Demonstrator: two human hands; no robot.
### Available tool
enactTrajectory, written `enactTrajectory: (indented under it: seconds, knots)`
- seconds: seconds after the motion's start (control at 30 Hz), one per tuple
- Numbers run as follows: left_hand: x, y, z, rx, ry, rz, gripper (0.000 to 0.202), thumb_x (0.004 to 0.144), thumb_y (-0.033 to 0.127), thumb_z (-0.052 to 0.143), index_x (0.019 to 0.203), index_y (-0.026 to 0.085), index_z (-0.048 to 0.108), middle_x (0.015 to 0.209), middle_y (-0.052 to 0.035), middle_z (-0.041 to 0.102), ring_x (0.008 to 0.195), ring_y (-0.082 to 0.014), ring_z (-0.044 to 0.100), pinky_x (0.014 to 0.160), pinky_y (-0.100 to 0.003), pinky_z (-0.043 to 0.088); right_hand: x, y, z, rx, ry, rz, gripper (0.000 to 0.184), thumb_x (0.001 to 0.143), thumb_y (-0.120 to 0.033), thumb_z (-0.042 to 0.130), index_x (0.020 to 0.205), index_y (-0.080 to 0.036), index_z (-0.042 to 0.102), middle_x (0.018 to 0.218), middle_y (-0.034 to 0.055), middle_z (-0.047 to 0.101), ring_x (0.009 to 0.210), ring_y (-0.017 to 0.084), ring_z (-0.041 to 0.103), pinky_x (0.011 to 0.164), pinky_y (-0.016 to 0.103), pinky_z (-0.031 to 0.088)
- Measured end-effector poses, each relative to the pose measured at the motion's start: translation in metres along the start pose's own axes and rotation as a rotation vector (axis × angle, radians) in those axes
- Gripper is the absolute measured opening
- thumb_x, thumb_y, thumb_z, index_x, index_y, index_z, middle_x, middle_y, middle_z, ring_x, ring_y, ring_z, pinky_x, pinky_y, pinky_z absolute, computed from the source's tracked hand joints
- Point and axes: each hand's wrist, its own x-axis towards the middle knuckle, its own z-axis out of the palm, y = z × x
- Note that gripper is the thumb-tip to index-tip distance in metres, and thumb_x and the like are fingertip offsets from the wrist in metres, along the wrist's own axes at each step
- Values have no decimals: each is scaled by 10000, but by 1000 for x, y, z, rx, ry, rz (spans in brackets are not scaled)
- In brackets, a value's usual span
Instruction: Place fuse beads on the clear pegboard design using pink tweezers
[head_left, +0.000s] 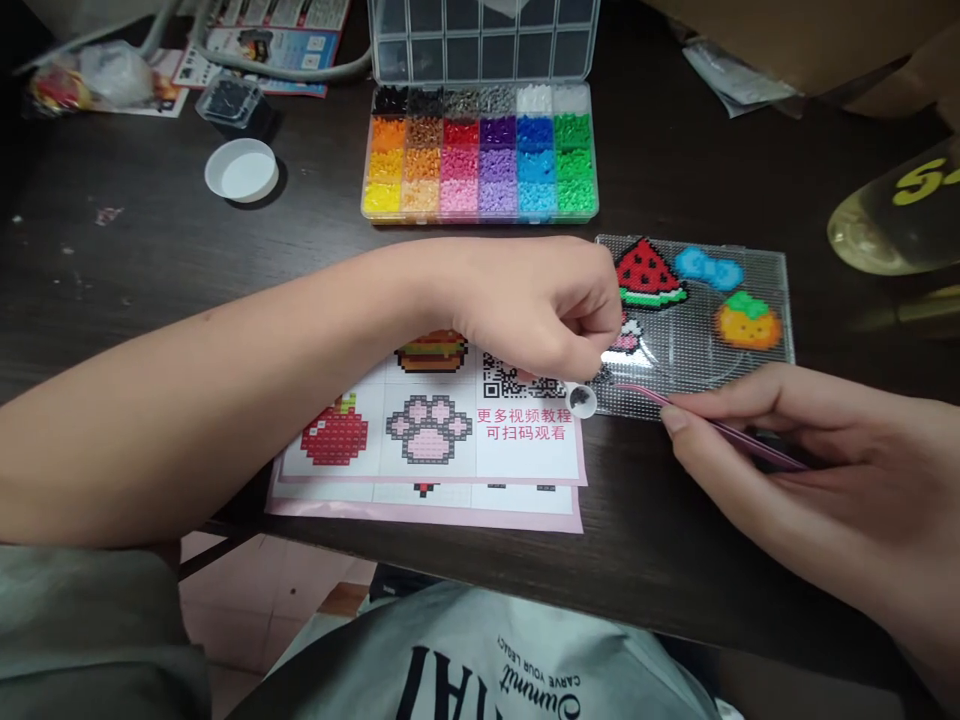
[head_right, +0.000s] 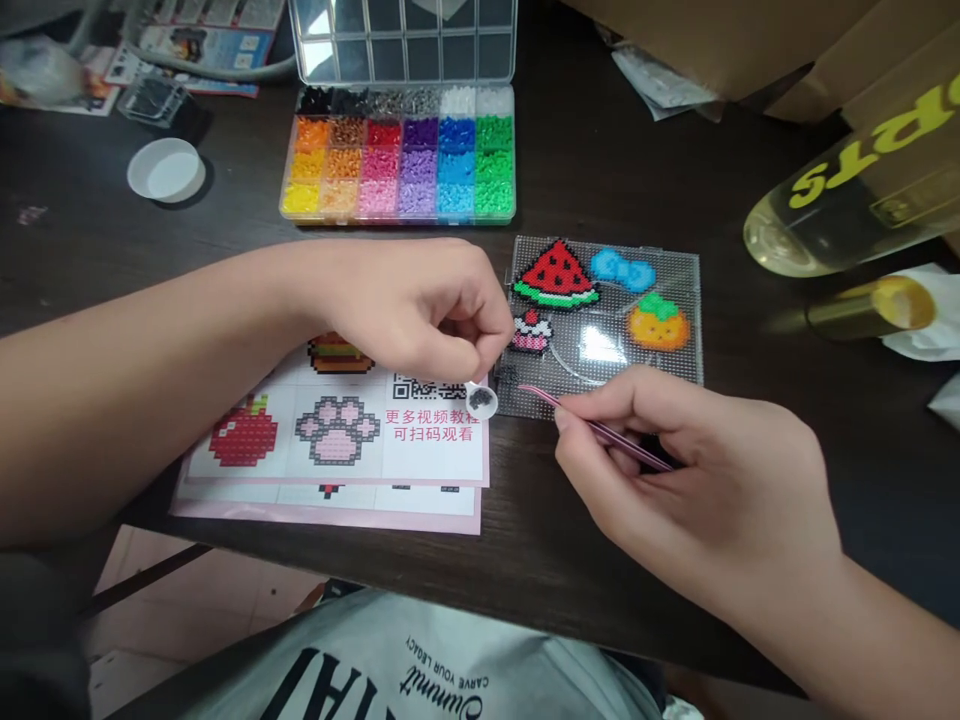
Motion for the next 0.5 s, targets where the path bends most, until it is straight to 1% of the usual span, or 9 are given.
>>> enactTrajectory:
  seconds: [0.1, 0.2, 0.27, 0.4, 0.5]
  knots:
    - [0, 0, 0, -6, -2, 5, 216, 766, 42, 581, 601, 160, 655, 512, 15, 569, 475, -89, 501, 497, -234, 337, 1, -1, 1, -7, 4, -4, 33, 849, -254, 779, 858, -284, 790, 651, -35, 746, 431, 107, 582, 399, 240, 429]
    - [0, -1, -1, 3, 0, 16, 209, 757, 49, 577, 606, 161, 669, 512, 23, 558, 474, -83, 484, 492, -234, 316, 3, -3, 3, -12, -15, -3, 74, 862, -203, 745, 830, -266, 766, 645, -42, 743, 430, 90, 577, 420, 212, 448]
    - [0, -2, -1, 5, -3, 21, 206, 760, 57, 574, 616, 160, 678, 513, 28, 546, 475, -79, 469, 484, -236, 296, 5, -5, 4, -18, -33, -16, 93, 872, -187, 720, 814, -253, 751, 622, -46, 727, 414, 80, 554, 416, 203, 440]
    - [-1, -3, -3, -7, -21, 16, 191, 763, 73, 569, 637, 165, 679, 521, 32, 532, 474, -80, 454, 459, -242, 264, 8, -7, 4, -33, -57, -37, 116, 878, -171, 688, 794, -234, 735, 594, -42, 710, 410, 86, 551, 399, 214, 432]
    - [-1, -2, -3, -36, -30, -10, 168, 737, 73, 574, 626, 174, 650, 526, 37, 515, 480, -83, 452, 459, -232, 295, 9, -10, 3, -25, -65, -25, 142, 896, -169, 657, 791, -232, 729, 611, -22, 725, 426, 107, 573, 398, 240, 445]
